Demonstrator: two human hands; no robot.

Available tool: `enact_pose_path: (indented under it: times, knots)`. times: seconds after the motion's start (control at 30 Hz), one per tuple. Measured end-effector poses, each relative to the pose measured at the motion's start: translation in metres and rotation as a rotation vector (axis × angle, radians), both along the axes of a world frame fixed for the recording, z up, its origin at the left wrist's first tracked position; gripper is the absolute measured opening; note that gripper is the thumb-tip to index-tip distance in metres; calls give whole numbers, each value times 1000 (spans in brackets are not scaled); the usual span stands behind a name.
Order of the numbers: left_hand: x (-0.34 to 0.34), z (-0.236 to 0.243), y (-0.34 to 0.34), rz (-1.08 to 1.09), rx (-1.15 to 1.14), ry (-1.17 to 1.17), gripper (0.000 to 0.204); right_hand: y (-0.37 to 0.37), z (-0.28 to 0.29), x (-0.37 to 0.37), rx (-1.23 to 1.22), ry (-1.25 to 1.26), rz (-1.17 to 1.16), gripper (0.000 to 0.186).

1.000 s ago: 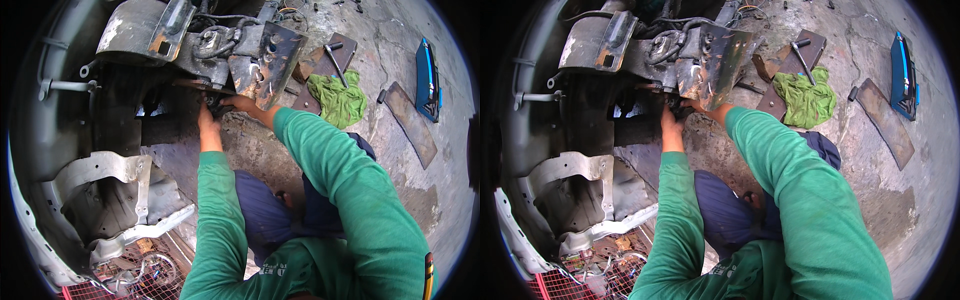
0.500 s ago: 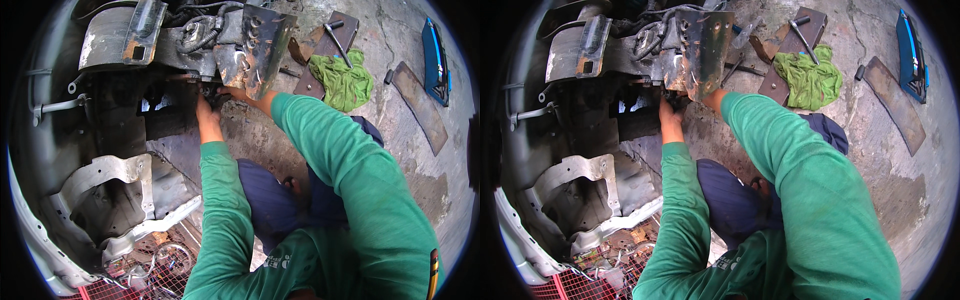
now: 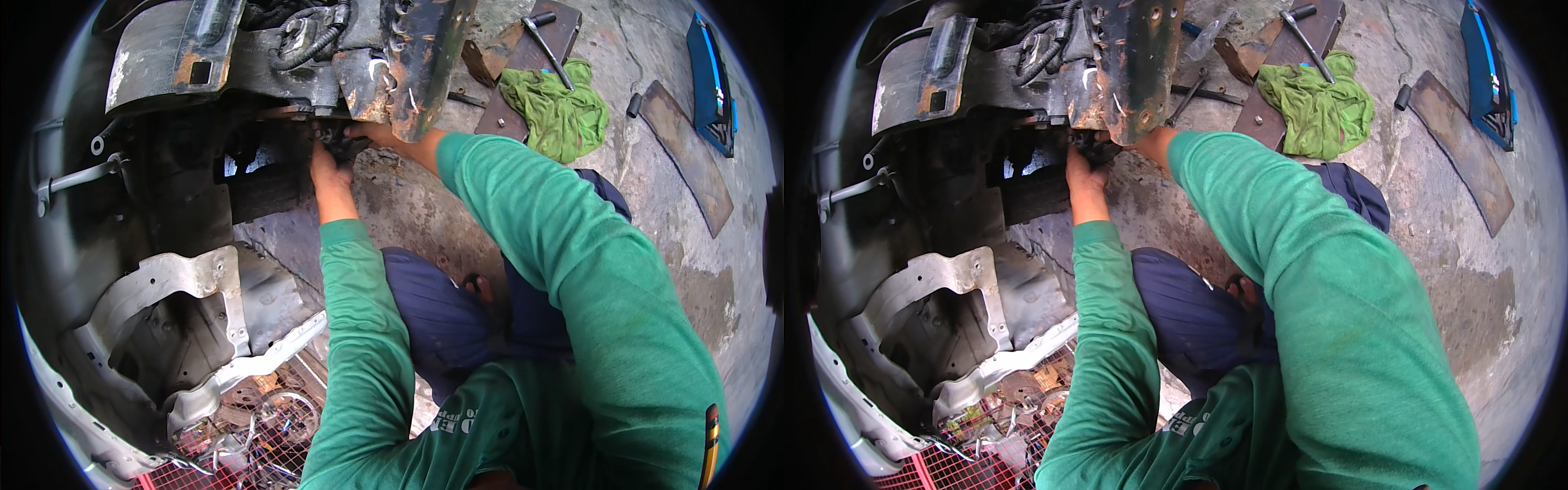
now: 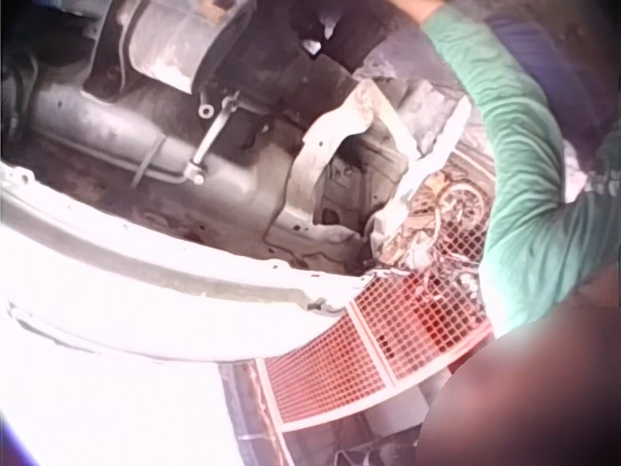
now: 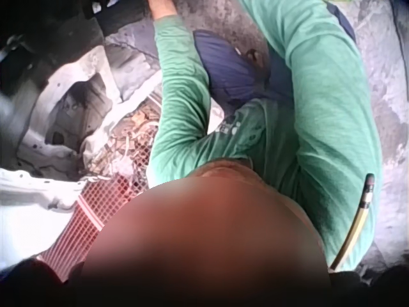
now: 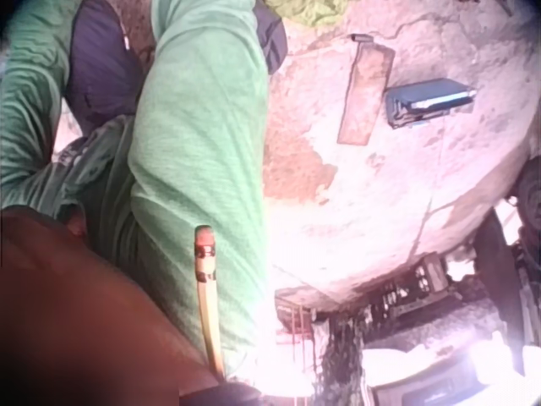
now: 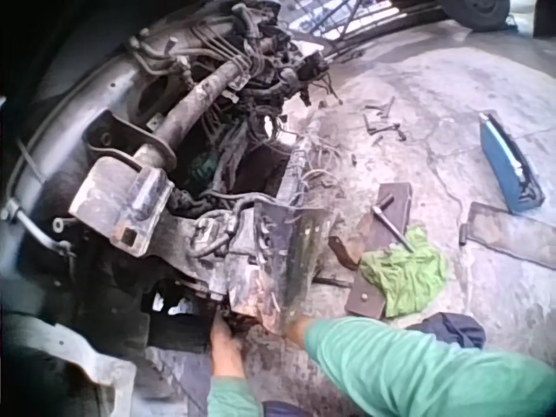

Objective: The person is working on a vehicle part, using tools to remove and adjust components. They are seen handling bolts and using a power tool to loosen parts.

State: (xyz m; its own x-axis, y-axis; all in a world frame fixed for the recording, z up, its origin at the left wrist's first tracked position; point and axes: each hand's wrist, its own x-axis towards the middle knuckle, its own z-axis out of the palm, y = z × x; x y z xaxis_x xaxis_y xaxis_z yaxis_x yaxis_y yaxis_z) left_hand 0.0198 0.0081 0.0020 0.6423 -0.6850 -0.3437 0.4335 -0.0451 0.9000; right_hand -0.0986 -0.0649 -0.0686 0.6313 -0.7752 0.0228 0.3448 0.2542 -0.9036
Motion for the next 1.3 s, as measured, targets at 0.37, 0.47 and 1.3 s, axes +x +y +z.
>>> enact_pose_path:
  times: [0.37, 0.47, 1.3]
  knots:
    - [-14, 14, -10, -44, 54, 109, 37, -3, -4, -3, -16, 13, 13, 54]
    - [-14, 8, -12, -23, 39, 123, 39, -6, -5, -6, -25, 18, 23, 54]
    - [-10, 3, -7, -62, -56, 95, 58, -103, -43, -49, -455, 705, -91, 52]
